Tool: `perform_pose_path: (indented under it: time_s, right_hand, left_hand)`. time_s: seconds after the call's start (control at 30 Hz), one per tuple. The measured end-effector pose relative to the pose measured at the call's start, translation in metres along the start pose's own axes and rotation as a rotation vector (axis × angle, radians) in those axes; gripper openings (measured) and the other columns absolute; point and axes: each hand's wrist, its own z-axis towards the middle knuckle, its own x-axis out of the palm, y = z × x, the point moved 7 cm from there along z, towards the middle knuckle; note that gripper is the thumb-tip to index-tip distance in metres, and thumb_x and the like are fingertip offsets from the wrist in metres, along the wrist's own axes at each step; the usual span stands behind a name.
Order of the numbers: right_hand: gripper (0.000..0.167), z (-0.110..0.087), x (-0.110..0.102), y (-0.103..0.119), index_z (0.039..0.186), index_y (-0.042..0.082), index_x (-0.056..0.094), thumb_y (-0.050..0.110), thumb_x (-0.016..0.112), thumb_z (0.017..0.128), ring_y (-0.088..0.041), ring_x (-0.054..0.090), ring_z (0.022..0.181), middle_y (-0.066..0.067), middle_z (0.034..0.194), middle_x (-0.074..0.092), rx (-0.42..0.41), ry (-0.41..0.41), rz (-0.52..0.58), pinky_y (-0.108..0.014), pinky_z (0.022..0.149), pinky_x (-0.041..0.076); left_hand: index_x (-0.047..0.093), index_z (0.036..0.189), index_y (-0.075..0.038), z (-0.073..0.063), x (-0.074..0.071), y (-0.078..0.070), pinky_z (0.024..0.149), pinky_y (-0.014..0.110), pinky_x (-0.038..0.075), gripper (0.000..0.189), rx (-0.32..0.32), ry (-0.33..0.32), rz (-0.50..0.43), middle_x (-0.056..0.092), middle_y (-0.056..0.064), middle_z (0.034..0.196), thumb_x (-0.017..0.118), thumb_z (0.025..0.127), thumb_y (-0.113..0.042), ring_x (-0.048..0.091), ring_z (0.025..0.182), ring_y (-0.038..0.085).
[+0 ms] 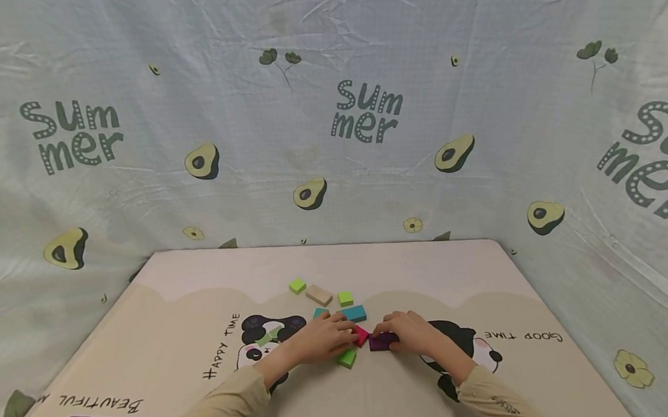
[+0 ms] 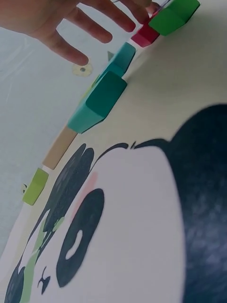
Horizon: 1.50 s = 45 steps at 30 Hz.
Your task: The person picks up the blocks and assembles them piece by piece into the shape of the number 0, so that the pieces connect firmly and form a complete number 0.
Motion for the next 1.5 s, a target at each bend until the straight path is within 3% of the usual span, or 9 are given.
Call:
perform_pose_path:
  time_s: [0.27, 0.63, 0.83, 1.07, 1.27, 1.5]
  right_hand:
    - [0.029, 0.0, -0.001, 0.002, 0.101, 0.024, 0.065, 0.016, 0.071, 0.073, -0.014, 0.057, 0.088, 0.007, 0.091, 0.061, 0.002, -0.008, -0.024, -0.028, 0.062, 0.039]
    - [0.031, -0.006, -0.002, 0.007, 0.102, 0.022, 0.066, 0.016, 0.071, 0.073, -0.009, 0.054, 0.078, 0.005, 0.088, 0.059, -0.073, -0.09, -0.11, -0.022, 0.058, 0.035]
    - [0.031, -0.008, -0.001, 0.009, 0.104, 0.023, 0.065, 0.016, 0.07, 0.075, -0.01, 0.055, 0.081, 0.005, 0.09, 0.059, -0.087, -0.103, -0.146, -0.026, 0.063, 0.04]
    - [0.03, -0.011, -0.002, 0.016, 0.107, 0.023, 0.063, 0.024, 0.067, 0.077, -0.012, 0.054, 0.085, 0.006, 0.093, 0.06, -0.085, -0.154, -0.229, -0.032, 0.068, 0.042]
    - [0.026, -0.014, -0.006, 0.034, 0.101, 0.02, 0.064, 0.025, 0.068, 0.076, -0.011, 0.053, 0.085, 0.007, 0.093, 0.059, -0.162, -0.254, -0.248, -0.032, 0.07, 0.043]
    - [0.028, -0.015, 0.0, 0.054, 0.102, 0.018, 0.063, 0.026, 0.068, 0.076, -0.011, 0.052, 0.088, 0.006, 0.098, 0.06, -0.26, -0.266, -0.256, -0.029, 0.071, 0.042]
  left_hand:
    - [0.061, 0.112, -0.026, -0.002, -0.005, 0.001, 0.078, 0.027, 0.044, 0.025, 0.051, 0.017, -0.035, 0.058, -0.01, 0.117, 0.05, 0.09, -0.028, 0.049, 0.102, 0.009]
    - [0.055, 0.122, -0.027, -0.004, 0.003, 0.007, 0.086, 0.031, 0.044, 0.031, 0.065, 0.073, -0.067, 0.052, -0.01, 0.126, 0.042, 0.094, -0.029, 0.046, 0.113, 0.012]
    - [0.052, 0.125, -0.027, -0.004, 0.006, 0.012, 0.088, 0.034, 0.043, 0.033, 0.07, 0.109, -0.107, 0.05, -0.01, 0.129, 0.042, 0.094, -0.029, 0.045, 0.114, 0.011]
    - [0.051, 0.126, -0.027, -0.004, 0.006, 0.013, 0.088, 0.034, 0.043, 0.034, 0.092, 0.101, -0.11, 0.05, -0.01, 0.13, 0.042, 0.094, -0.03, 0.045, 0.115, 0.012]
    - [0.048, 0.129, -0.028, -0.008, 0.008, 0.012, 0.088, 0.034, 0.044, 0.036, 0.107, 0.089, -0.058, 0.048, -0.01, 0.132, 0.04, 0.094, -0.032, 0.046, 0.118, 0.013]
    - [0.047, 0.13, -0.027, -0.01, 0.006, 0.011, 0.088, 0.034, 0.044, 0.036, 0.119, 0.098, -0.046, 0.047, -0.01, 0.133, 0.04, 0.094, -0.032, 0.046, 0.117, 0.013]
